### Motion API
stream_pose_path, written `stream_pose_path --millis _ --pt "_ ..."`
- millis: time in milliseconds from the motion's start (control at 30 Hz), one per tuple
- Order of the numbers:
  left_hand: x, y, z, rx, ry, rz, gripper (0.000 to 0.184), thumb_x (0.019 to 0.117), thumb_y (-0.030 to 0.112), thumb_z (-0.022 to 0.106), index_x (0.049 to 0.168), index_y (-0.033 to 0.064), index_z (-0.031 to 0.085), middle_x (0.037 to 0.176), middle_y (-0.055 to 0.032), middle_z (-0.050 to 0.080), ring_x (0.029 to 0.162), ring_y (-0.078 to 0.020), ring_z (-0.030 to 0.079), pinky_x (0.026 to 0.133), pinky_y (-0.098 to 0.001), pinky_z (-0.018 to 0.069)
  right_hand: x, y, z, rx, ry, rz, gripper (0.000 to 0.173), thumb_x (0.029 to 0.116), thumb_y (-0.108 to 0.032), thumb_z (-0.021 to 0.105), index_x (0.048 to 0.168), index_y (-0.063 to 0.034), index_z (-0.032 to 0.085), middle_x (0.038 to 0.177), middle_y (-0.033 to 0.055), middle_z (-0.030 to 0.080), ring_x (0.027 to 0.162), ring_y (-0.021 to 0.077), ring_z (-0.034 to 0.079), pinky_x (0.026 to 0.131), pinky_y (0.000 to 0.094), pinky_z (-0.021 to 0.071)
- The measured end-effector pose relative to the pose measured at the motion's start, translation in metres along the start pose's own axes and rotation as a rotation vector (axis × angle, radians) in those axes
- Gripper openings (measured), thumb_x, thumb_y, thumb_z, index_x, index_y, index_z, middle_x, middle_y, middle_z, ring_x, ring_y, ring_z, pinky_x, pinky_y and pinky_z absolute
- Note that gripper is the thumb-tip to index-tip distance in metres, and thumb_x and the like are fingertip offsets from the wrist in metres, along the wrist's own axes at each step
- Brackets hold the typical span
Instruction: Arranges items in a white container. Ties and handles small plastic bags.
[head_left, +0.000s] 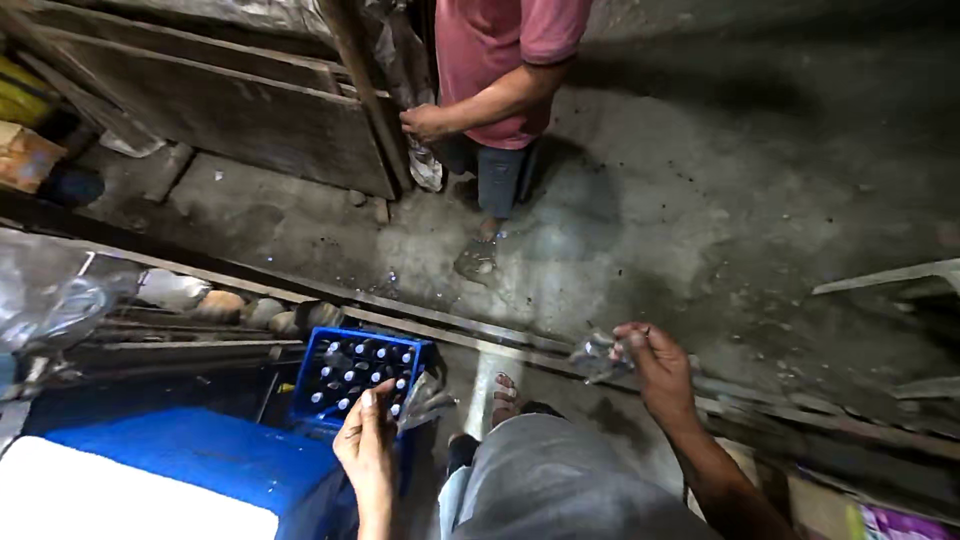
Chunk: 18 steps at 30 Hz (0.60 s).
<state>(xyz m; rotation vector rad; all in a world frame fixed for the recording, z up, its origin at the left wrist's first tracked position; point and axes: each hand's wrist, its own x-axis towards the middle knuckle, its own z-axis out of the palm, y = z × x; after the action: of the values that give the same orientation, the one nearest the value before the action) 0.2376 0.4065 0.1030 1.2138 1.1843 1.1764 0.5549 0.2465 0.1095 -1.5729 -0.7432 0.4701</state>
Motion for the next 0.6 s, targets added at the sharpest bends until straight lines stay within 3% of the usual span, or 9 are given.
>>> stream_pose_path --millis 133,300,600 --pt "0.006 -0.003 0.004 0.047 0.088 -0.022 0.037 0.1088 0.016 0.04 0.098 0.0068 0.074 0.072 0.0104 0.068 0.047 0.0046 0.048 0.043 -0.0121 0.0407 0.012 0.007 -0.012 -0.023 0.058 0.037 0.022 0.1064 -0.017 0.046 0.104 -0.0076 0.066 0.079 -0.0136 0.066 0.071 -0.0018 0.065 0.072 0.0194 0.0589" --pt "0.017 -0.008 0.015 0.096 0.12 -0.031 0.036 0.1088 0.013 0.04 0.096 0.0057 0.072 0.08 0.0086 0.072 0.048 0.0062 0.048 0.043 -0.0113 0.0383 0.013 0.021 -0.024 -0.01 0.104 0.051 0.023 0.1066 -0.017 0.046 0.105 -0.0069 0.066 0.08 -0.013 0.067 0.072 -0.0009 0.066 0.073 0.0202 0.0597" --pt "0.056 -0.008 0.059 0.055 0.065 -0.005 0.035 0.1079 0.013 0.041 0.096 0.0042 0.072 0.074 0.0082 0.07 0.049 0.0047 0.05 0.044 -0.0124 0.04 0.025 0.026 -0.043 -0.08 0.248 0.119 0.026 0.1044 -0.019 0.047 0.107 -0.0006 0.065 0.081 -0.0107 0.066 0.072 -0.0028 0.065 0.073 0.0176 0.0587"
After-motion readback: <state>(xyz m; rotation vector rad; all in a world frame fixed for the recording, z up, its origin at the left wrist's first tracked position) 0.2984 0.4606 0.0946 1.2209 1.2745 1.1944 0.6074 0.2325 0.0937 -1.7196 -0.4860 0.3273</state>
